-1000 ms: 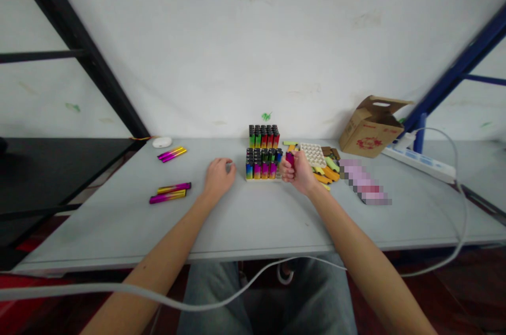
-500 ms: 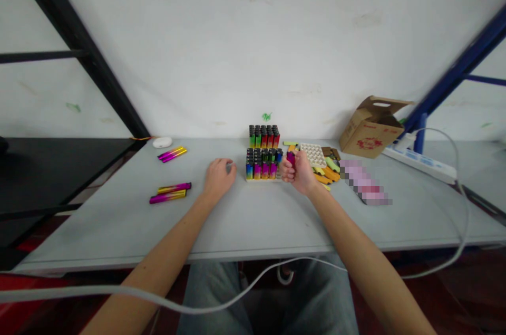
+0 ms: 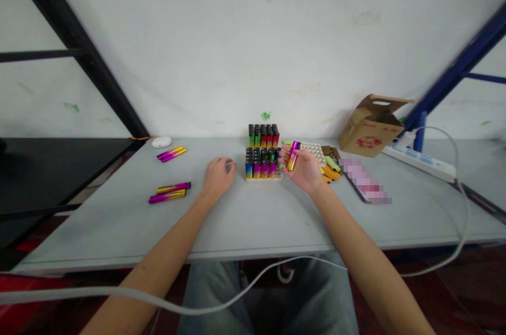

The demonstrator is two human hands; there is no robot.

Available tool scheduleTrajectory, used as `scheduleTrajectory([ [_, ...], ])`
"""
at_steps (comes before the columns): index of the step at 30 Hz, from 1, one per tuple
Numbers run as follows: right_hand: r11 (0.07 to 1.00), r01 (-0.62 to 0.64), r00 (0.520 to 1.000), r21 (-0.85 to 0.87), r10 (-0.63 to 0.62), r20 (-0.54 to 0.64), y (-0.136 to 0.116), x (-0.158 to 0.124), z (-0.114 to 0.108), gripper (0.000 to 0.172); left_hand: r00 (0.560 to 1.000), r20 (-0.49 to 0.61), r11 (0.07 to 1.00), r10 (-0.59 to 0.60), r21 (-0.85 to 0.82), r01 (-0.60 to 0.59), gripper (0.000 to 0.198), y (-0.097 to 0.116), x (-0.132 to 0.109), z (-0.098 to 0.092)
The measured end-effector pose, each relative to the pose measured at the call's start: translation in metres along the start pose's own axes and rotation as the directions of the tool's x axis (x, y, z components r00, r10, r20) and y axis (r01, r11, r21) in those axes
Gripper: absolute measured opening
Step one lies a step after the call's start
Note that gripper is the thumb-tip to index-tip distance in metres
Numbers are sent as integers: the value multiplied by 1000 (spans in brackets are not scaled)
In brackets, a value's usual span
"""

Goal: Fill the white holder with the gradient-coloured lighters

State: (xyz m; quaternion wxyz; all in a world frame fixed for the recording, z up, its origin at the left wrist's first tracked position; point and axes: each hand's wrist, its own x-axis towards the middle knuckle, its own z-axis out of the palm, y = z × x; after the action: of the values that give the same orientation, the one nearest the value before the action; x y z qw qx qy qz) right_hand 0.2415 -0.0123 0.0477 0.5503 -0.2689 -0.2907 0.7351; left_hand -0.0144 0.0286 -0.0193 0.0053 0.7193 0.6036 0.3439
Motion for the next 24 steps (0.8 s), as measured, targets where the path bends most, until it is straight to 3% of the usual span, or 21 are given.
scheduleTrajectory([
  [12, 999, 27, 1000, -44, -28, -14, -7, 1, -5, 33, 1000, 27, 1000, -4, 21, 3, 29, 0, 0, -1],
  [19, 893, 209, 960, -398, -264, -88, -1, 12, -15, 34, 1000, 20, 1000, 12, 10, -13, 28, 0, 0, -1],
  [24, 775, 136, 987, -617, -158, 20, -5, 10, -24, 39, 1000, 27, 1000, 16, 19, -17, 29, -1, 0, 0],
])
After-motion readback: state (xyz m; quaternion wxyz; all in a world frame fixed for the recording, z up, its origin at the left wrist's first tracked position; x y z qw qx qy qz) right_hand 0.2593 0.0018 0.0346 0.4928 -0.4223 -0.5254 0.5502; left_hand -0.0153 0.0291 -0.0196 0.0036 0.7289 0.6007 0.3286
